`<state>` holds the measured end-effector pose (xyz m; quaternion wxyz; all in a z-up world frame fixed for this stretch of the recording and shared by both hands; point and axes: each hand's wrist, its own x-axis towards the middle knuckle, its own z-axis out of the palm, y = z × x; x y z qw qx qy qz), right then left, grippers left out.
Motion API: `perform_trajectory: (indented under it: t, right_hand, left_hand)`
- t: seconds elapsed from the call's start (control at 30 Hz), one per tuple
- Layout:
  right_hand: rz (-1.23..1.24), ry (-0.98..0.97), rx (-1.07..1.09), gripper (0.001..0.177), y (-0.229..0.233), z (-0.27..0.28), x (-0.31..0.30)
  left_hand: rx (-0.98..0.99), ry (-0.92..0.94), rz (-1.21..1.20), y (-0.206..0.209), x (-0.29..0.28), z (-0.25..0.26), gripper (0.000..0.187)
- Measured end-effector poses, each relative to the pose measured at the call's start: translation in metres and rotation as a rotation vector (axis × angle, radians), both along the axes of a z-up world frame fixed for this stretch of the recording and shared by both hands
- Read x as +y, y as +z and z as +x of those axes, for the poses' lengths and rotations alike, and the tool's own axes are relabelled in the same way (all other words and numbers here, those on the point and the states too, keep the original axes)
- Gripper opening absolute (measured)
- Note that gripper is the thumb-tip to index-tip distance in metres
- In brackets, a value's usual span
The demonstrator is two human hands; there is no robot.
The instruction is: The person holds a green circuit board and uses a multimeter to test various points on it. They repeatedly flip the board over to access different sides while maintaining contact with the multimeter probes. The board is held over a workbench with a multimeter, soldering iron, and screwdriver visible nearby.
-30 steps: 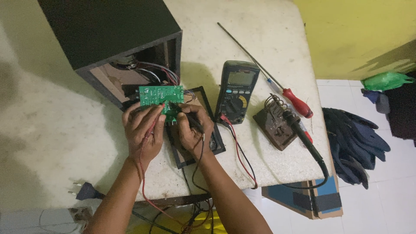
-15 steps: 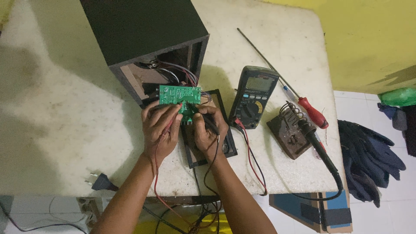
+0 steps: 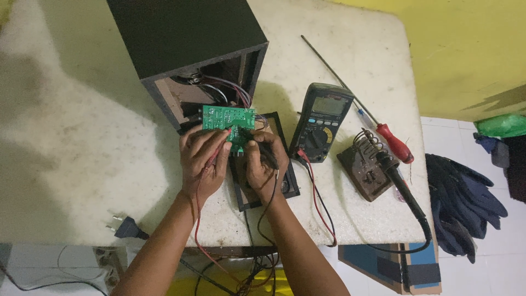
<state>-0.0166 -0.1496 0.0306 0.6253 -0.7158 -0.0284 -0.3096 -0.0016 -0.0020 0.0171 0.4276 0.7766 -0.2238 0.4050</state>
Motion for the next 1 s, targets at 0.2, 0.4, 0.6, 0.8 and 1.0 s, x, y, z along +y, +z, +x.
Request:
perform_trajectory:
  t: [0.2,0.4,0.6,0.8,1.0]
  right_hand:
    - [-0.035,-0.055,-0.006,0.012,-0.011,0.005,0.000]
    - [-0.042,-0.042,0.002,0.012,-0.015,0.005,0.003]
    - [-0.080,-0.051,0.012,0.013,-0.010,0.005,0.000]
    - [-0.055,-0.020,0.027,0.013,-0.001,0.002,0.001]
    - [-0.039,-0.031,0.009,0.013,-0.006,0.001,0.002]
  left_hand:
    - [0.036,-0.021,-0.080,0.008,0.001,-0.001,0.025]
    - [0.054,-0.023,-0.022,0.006,0.003,-0.002,0.028]
    - [0.077,-0.044,-0.052,0.005,0.001,-0.004,0.029]
    - [0.067,0.086,0.055,0.007,0.003,-0.010,0.030]
    - [0.069,0.116,0.058,0.004,0.000,-0.008,0.029]
